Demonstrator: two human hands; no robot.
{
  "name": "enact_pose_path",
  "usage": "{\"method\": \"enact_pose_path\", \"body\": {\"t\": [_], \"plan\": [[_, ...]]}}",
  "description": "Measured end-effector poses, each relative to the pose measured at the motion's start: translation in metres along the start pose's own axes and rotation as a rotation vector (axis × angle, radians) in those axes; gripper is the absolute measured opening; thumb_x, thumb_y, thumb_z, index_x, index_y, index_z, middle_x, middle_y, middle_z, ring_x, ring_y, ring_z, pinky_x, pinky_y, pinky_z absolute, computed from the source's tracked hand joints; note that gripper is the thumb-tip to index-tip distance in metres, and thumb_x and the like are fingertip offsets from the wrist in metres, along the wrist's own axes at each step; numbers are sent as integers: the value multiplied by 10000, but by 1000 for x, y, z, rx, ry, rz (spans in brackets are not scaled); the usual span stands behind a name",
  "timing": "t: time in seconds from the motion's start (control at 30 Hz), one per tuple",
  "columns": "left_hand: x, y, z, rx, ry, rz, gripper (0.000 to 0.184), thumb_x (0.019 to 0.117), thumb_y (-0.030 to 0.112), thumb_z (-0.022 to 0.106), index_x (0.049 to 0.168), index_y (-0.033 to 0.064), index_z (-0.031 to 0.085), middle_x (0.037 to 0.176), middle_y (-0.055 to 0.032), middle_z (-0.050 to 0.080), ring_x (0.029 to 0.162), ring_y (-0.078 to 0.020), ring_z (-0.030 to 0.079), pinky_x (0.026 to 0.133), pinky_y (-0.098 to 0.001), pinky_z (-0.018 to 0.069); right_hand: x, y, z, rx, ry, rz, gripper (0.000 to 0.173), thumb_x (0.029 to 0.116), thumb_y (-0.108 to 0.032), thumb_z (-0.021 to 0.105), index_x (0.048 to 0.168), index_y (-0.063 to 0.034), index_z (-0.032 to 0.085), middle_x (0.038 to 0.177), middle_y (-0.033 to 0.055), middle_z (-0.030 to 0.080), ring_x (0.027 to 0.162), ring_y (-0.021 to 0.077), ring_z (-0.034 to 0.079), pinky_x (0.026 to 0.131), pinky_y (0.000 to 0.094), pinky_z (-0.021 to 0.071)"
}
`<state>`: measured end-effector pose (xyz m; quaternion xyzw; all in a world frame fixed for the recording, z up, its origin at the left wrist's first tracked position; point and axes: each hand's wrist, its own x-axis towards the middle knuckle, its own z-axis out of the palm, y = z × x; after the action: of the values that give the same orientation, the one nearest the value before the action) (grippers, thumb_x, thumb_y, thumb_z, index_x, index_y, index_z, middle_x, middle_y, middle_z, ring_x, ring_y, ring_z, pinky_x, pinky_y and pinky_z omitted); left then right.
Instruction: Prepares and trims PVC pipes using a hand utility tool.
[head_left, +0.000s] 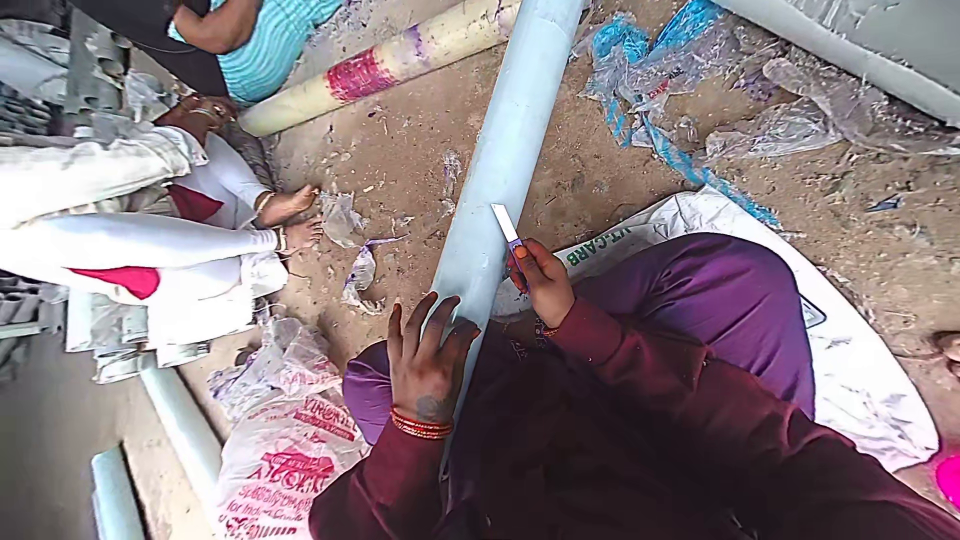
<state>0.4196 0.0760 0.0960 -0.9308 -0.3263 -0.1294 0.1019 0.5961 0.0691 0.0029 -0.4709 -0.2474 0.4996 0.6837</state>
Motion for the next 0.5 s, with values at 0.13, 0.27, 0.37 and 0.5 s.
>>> {"method": "enact_pose_path", "body": {"t": [0.13, 0.27, 0.37, 0.5], "plan": [[5, 7, 2, 89, -25, -1, 270, 1006, 246, 577, 836, 135, 756, 1131, -90, 754, 1169, -360, 666, 1061, -609, 400, -1, -3, -1, 8, -16, 4, 243, 1089, -108, 396, 1000, 2, 593, 710, -55, 521, 567, -30, 474, 550, 136, 419], [13, 8, 10, 192, -10, -16, 251, 1018, 166, 542, 896, 52, 729, 1079, -99, 753, 1115, -283, 700, 1078, -486, 440, -2, -10, -1, 8, -16, 13, 240, 1089, -98, 395, 994, 9, 588, 689, -61, 500, 563, -38, 463, 552, 131, 414], [32, -3, 8, 97, 95, -134, 141, 955, 63, 637, 924, -39, 728, 1018, -205, 732, 922, -352, 729, 826, -410, 580, -2, -11, -1, 14, -21, 7, 236, 1089, -98, 397, 995, 2, 588, 683, -66, 491, 563, -38, 459, 554, 129, 411], [60, -19, -3, -70, 200, -143, 138, 960, 19, 629, 931, -31, 754, 898, -200, 756, 826, -316, 751, 751, -367, 591, 0, -4, -2, 33, -10, -44, 239, 1088, -119, 397, 995, -19, 593, 690, -80, 520, 563, -41, 478, 556, 136, 432]]}}
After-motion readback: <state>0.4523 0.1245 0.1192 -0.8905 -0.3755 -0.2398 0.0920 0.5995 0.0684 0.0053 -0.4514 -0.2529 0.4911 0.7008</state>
